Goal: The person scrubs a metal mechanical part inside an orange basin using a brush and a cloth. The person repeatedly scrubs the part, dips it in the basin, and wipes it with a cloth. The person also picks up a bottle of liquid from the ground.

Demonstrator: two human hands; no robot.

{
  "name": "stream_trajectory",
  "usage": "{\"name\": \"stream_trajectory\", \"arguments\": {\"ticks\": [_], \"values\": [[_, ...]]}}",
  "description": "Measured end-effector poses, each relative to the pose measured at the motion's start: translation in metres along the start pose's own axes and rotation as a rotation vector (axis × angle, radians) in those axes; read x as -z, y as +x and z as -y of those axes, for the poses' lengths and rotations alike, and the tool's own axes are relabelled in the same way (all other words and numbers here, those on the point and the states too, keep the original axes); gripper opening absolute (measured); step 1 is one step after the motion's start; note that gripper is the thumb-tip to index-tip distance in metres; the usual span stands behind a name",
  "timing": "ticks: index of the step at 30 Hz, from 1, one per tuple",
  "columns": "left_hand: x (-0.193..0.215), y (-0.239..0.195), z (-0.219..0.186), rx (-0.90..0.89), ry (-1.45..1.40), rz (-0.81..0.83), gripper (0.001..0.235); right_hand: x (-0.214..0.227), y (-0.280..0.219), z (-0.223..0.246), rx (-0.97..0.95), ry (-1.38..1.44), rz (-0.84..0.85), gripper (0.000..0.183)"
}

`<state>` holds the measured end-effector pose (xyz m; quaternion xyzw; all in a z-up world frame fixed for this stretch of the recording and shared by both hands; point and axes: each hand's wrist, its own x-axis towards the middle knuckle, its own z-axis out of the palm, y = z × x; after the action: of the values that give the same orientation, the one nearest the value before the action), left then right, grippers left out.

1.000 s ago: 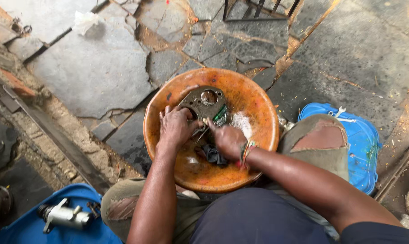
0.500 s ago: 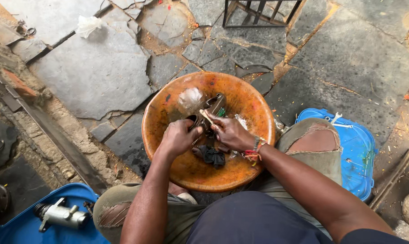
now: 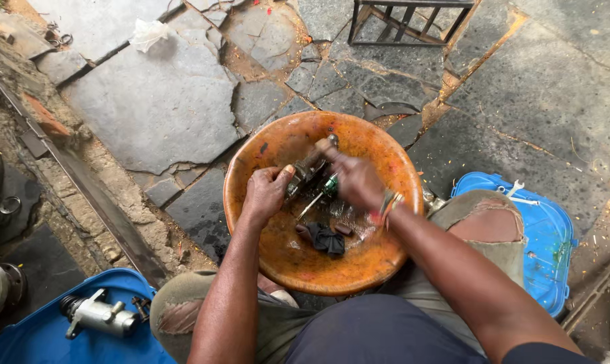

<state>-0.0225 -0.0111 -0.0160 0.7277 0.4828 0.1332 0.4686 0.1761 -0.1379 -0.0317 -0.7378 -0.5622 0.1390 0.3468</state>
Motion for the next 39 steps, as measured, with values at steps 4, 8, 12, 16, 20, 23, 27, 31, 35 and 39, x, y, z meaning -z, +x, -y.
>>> {"name": "stream_trajectory", "arguments": {"ticks": [4,8,12,16,20,23,27,31,35,39], "values": [[0.003,0.0,0.0,0.032,0.009,0.007,0.05,0.001,0.006,-0.002,-0.101,-0.036,0.091,0.045],[0.004,0.009,0.007,-0.068,-0.044,-0.048,0.042,-0.024,-0.002,-0.023,-0.072,-0.094,0.123,0.015],[0.001,0.012,0.011,-0.015,0.02,-0.021,0.049,-0.015,0.024,-0.052,0.002,-0.046,-0.121,0.042],[0.003,0.016,0.015,-0.017,-0.047,-0.046,0.045,-0.031,-0.012,-0.024,-0.035,0.064,0.179,0.031],[0.003,0.016,0.016,0.009,-0.066,-0.027,0.048,-0.023,0.027,-0.032,-0.304,0.009,0.102,0.025],[0.006,0.02,0.014,0.011,0.012,-0.025,0.049,-0.055,0.004,-0.011,0.061,0.006,-0.029,0.024],[0.005,0.022,0.014,-0.016,-0.066,-0.043,0.047,-0.075,-0.003,-0.019,0.267,0.121,-0.283,0.019],[0.005,0.018,0.023,-0.02,0.012,-0.107,0.043,-0.065,0.032,-0.041,-0.482,0.204,-0.136,0.043],[-0.001,0.032,0.036,-0.106,-0.234,-0.125,0.036,-0.08,0.04,-0.013,-0.749,0.304,-0.136,0.038],[-0.006,0.037,0.054,-0.003,-0.151,-0.152,0.041,-0.09,0.03,0.004,-0.255,0.049,-0.073,0.044]]}}
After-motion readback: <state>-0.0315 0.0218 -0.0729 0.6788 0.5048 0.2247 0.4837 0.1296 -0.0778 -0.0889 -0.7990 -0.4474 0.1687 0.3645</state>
